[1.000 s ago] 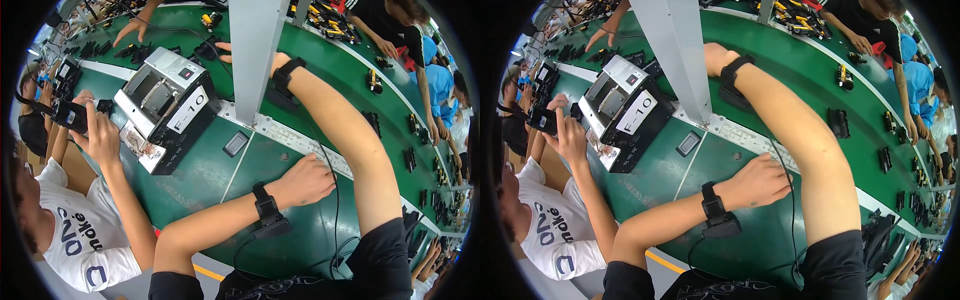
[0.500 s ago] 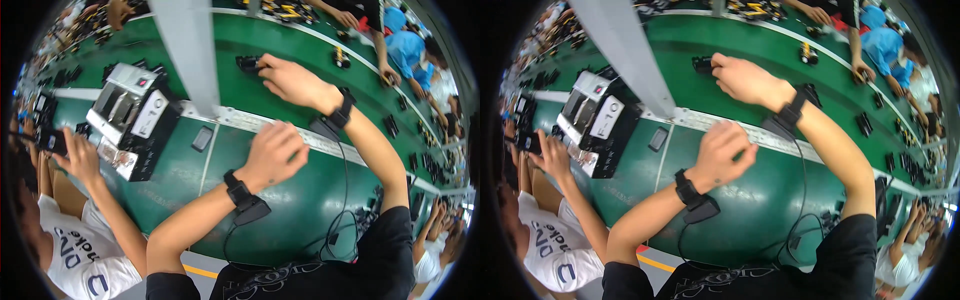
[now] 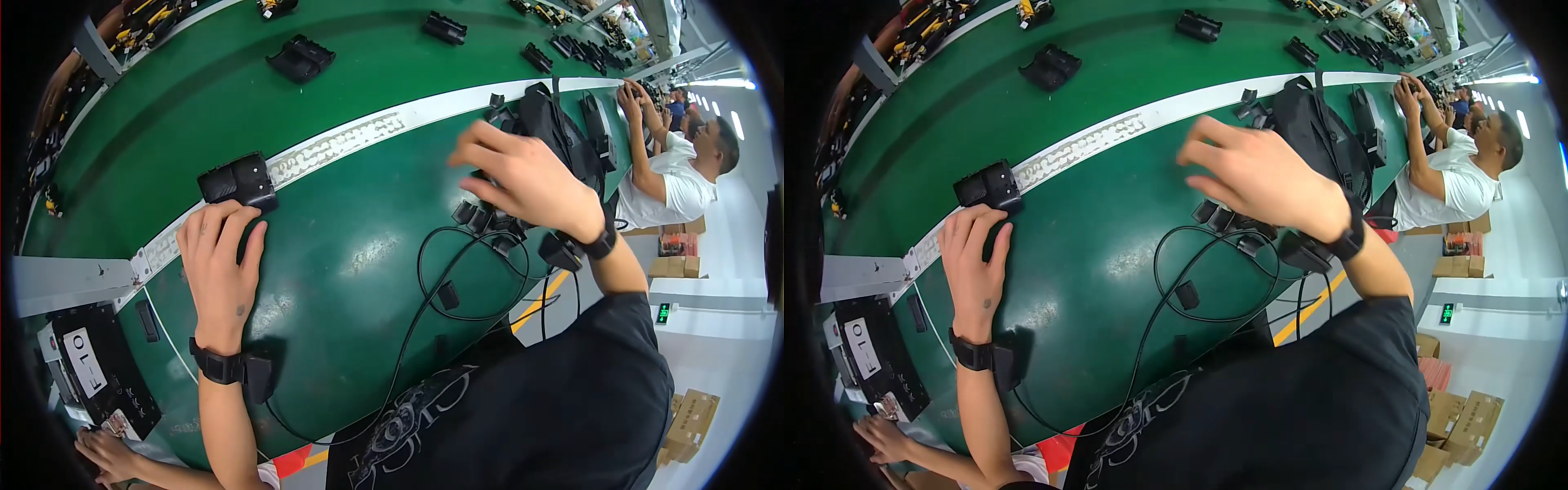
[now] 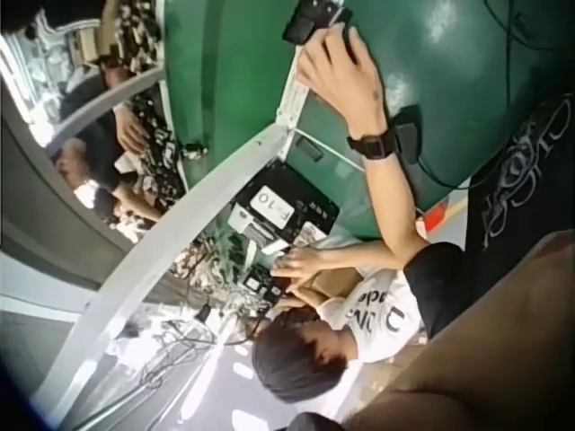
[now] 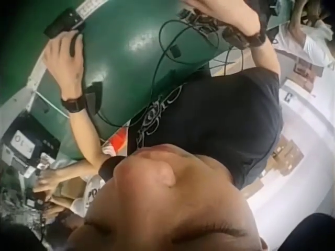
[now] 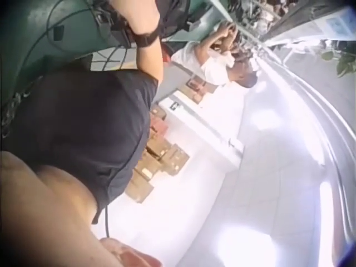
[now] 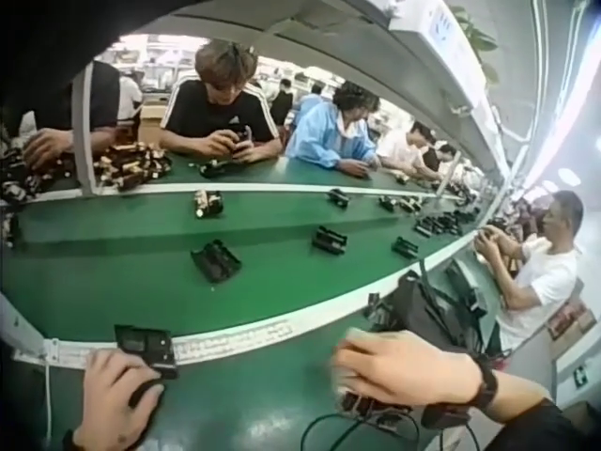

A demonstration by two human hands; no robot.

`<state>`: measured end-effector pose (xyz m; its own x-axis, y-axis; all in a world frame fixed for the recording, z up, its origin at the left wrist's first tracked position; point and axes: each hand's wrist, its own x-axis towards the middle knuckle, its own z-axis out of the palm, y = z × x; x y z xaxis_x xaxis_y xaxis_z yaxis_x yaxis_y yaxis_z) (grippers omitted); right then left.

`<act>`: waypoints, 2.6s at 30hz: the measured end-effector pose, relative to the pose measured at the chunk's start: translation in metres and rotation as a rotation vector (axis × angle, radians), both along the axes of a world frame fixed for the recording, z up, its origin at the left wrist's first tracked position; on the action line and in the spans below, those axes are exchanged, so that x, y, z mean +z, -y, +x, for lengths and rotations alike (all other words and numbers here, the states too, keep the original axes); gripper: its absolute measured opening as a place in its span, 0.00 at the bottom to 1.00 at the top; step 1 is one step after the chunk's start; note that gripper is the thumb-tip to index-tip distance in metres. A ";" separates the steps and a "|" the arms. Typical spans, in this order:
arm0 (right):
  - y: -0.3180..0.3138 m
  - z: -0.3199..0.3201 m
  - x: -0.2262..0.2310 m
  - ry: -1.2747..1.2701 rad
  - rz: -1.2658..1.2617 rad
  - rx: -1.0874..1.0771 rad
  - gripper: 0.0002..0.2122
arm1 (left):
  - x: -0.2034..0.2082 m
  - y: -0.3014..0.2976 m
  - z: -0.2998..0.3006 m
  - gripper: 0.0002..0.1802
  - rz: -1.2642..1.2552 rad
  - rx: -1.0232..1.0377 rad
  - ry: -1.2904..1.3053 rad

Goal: The person picks up a black plastic housing, fits a small component inside, and presses a piece of tape over it. They repeat this process with several more housings before setting them aside on the green workbench.

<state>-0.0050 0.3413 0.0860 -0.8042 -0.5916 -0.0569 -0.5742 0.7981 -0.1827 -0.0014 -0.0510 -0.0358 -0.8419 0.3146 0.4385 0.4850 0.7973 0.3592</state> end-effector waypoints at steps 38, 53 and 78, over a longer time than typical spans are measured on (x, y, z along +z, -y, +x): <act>0.123 -0.057 -0.032 -0.140 -0.235 0.269 0.09 | 0.002 0.001 0.005 0.18 0.101 -0.171 -0.039; 0.074 -0.076 -0.055 0.032 -0.179 0.124 0.08 | -0.002 -0.002 0.002 0.18 0.172 -0.226 -0.049; 0.169 -0.056 -0.051 -0.055 -0.026 0.291 0.07 | -0.007 -0.009 0.012 0.23 -0.189 -0.029 -0.206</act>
<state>-0.0606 0.1725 0.0355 -0.6020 -0.7985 0.0005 -0.7879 0.5939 -0.1628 0.0107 -0.0417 -0.0431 -0.7305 0.4296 0.5309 0.5560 0.8255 0.0970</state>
